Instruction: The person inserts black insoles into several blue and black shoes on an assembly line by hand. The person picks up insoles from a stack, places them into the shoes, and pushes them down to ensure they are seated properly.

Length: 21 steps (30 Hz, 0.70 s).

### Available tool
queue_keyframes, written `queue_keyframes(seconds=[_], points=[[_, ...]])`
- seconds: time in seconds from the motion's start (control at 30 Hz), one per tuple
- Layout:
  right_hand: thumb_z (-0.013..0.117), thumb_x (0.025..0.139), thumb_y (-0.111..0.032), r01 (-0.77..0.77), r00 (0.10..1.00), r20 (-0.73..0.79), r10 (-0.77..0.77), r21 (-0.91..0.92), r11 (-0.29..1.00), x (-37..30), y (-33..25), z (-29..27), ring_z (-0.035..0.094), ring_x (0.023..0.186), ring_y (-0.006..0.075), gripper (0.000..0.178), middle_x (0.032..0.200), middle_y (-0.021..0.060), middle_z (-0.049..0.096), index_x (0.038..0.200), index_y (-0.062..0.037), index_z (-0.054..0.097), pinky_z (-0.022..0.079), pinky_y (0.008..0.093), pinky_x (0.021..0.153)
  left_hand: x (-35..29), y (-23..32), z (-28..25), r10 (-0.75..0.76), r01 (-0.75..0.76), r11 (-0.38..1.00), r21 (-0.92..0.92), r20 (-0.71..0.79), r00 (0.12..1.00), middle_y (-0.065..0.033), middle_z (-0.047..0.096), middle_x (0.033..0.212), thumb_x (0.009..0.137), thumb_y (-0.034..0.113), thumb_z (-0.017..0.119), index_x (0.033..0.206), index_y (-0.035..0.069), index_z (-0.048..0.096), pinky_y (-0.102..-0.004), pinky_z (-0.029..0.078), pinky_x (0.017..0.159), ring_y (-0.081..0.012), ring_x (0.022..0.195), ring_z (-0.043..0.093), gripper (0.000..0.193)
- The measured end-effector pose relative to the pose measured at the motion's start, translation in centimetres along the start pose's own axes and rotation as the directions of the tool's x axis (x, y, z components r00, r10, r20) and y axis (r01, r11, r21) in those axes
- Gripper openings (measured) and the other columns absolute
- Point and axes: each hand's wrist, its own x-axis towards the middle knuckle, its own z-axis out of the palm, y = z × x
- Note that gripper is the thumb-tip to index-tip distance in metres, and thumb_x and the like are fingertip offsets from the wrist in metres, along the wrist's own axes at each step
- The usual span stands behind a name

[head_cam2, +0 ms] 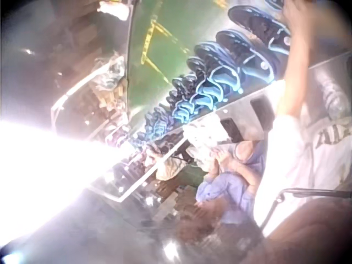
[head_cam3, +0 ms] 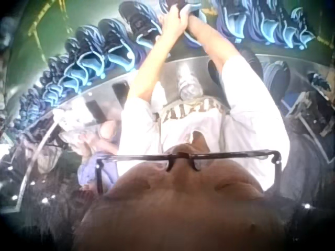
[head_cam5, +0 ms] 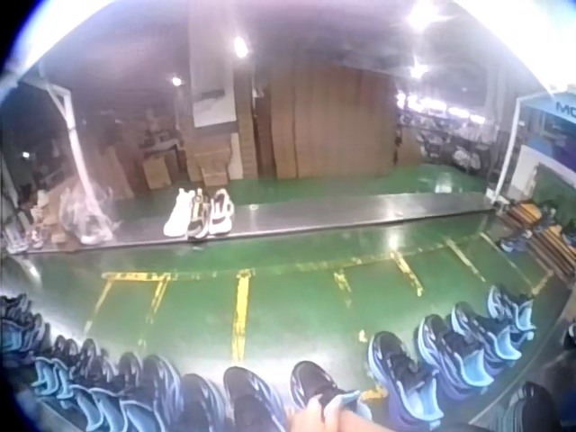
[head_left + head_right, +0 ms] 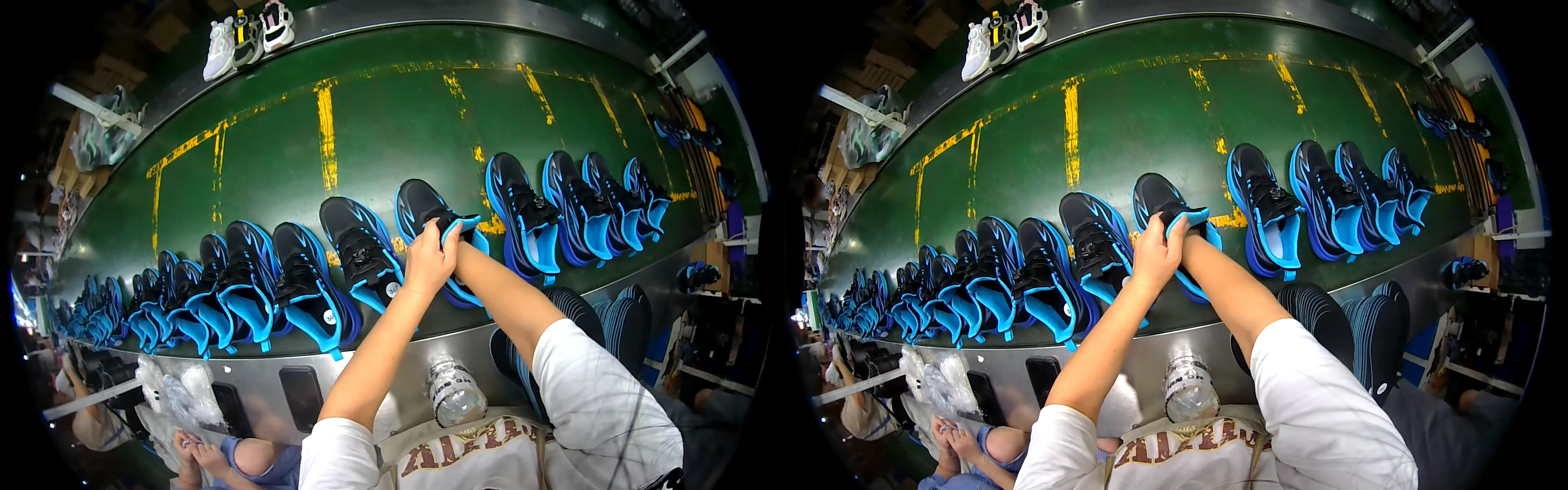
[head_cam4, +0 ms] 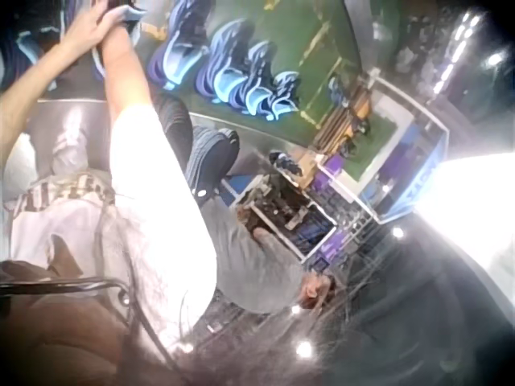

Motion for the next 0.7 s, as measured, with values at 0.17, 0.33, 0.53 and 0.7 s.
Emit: queue_keyframes(seconds=[0.17,0.33,0.53,0.7], points=[[0.047,0.077,-0.015,0.148,0.988,0.012,-0.151,-0.294,0.944,-1.8,-0.2,-0.7,0.05,0.1,0.03,0.029,0.107,0.0181,0.054,0.1,-0.0005,0.057,0.034,0.0401,0.091,0.0,-2.0,-0.5,0.067,-0.032,0.973,0.231,-0.149,0.986,-0.0222,0.059,0.069,0.082,0.023,0.055,0.097,-0.004,0.051,-0.043,0.046,0.057,-0.0374,0.062,0.058,0.031],[0.029,0.078,-0.044,0.156,0.883,0.464,-0.072,-0.145,0.977,-10.2,-3.2,-6.3,0.049,0.107,0.0237,0.058,0.097,0.0184,0.061,0.077,0.0002,0.067,0.01,0.0422,0.106,1.3,-0.7,-1.6,0.023,0.058,0.914,0.402,-0.194,0.981,-0.0193,0.058,0.069,0.081,0.025,0.055,0.108,0.003,0.045,-0.0438,0.045,0.054,-0.0371,0.061,0.057,0.036],[0.05,0.074,-0.033,0.142,0.935,-0.328,-0.137,-0.008,0.99,-12.1,-2.5,0.1,0.049,0.102,0.0268,0.038,0.087,0.0151,0.059,0.078,0.003,0.061,0.017,0.0457,0.103,2.6,0.9,-3.2,0.425,-0.484,0.557,0.675,0.269,0.864,-0.0063,0.046,0.072,0.069,0.019,0.062,0.081,0.008,0.05,-0.0339,0.038,0.058,-0.0221,0.063,0.05,0.02],[0.065,0.071,-0.017,0.066,0.713,-0.69,0.12,0.237,0.969,-17.6,-3.5,3.2,0.048,0.088,0.0273,0.02,0.09,0.0113,0.048,0.085,-0.0031,0.059,0.037,0.0386,0.078,0.9,2.2,-4.4,0.288,-0.476,0.569,0.671,0.38,0.879,-0.0049,0.045,0.07,0.067,0.025,0.066,0.073,0.01,0.048,-0.0325,0.038,0.058,-0.0205,0.062,0.049,0.024]])
